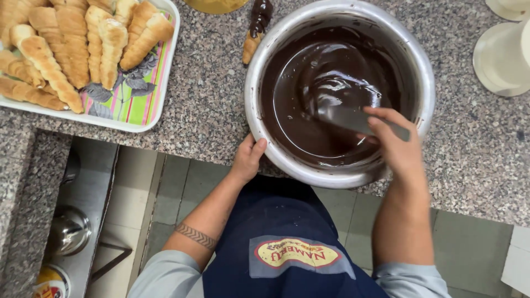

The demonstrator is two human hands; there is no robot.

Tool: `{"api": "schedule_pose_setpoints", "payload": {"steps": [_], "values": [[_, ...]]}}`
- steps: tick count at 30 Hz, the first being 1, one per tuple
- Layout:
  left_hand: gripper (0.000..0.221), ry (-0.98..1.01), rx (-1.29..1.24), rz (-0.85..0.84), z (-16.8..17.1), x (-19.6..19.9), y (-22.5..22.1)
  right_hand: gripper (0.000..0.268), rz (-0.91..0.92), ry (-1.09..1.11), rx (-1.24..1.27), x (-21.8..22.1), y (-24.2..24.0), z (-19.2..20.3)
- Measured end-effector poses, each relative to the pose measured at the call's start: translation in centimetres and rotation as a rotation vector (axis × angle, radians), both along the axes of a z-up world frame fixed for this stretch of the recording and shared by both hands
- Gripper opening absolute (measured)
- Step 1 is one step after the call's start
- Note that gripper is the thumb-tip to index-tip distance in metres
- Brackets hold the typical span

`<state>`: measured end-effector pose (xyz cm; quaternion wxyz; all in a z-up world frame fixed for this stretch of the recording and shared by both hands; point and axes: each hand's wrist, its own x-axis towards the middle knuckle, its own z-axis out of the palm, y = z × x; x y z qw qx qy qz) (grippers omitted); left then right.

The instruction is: The person stirs a bowl of melted chocolate with a spatula, occasionally scraping the sides and lifting the tool to let the chocolate drip back down.

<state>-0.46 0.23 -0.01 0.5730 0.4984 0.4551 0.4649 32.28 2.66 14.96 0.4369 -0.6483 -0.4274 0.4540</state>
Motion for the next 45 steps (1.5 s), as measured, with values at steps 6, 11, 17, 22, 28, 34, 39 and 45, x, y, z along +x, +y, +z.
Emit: {"api": "schedule_pose_setpoints", "payload": {"steps": [6, 11, 17, 22, 28, 34, 39, 45], "values": [[0.066, 0.001, -0.009, -0.011, 0.2, 0.0, -0.1, 0.021, 0.185, -0.294, 0.098, 2.2, -5.0, 6.0], [0.065, -0.022, -0.005, -0.023, 0.4, 0.1, 0.0, 0.025, 0.388, -0.465, 0.294, -4.0, -4.5, 4.1], [0.061, -0.005, 0.010, -0.017, 0.2, 0.0, 0.0, 0.027, 0.360, -1.013, 0.468, -2.5, -4.1, 6.1], [0.056, -0.003, 0.004, 0.003, -0.3, 0.0, -0.1, 0.034, 0.506, -0.906, 0.374, -2.8, -6.7, 8.2], [0.054, -0.024, -0.005, 0.019, -0.7, 0.2, -0.1, 0.039, 0.596, -0.961, 0.584, -5.2, -2.9, 4.5], [0.055, -0.043, -0.007, 0.013, -0.2, 0.2, -0.1, 0.030, 0.500, -1.082, 0.399, -1.8, -3.8, 7.4], [0.057, -0.012, -0.007, 0.026, -0.3, 0.1, -0.2, 0.032, 0.742, -0.815, 0.377, -4.2, -5.8, 7.1], [0.059, -0.049, -0.023, 0.028, -1.5, 0.0, 0.1, 0.023, 0.524, -0.956, 0.489, -3.4, 0.4, 4.1]]}}
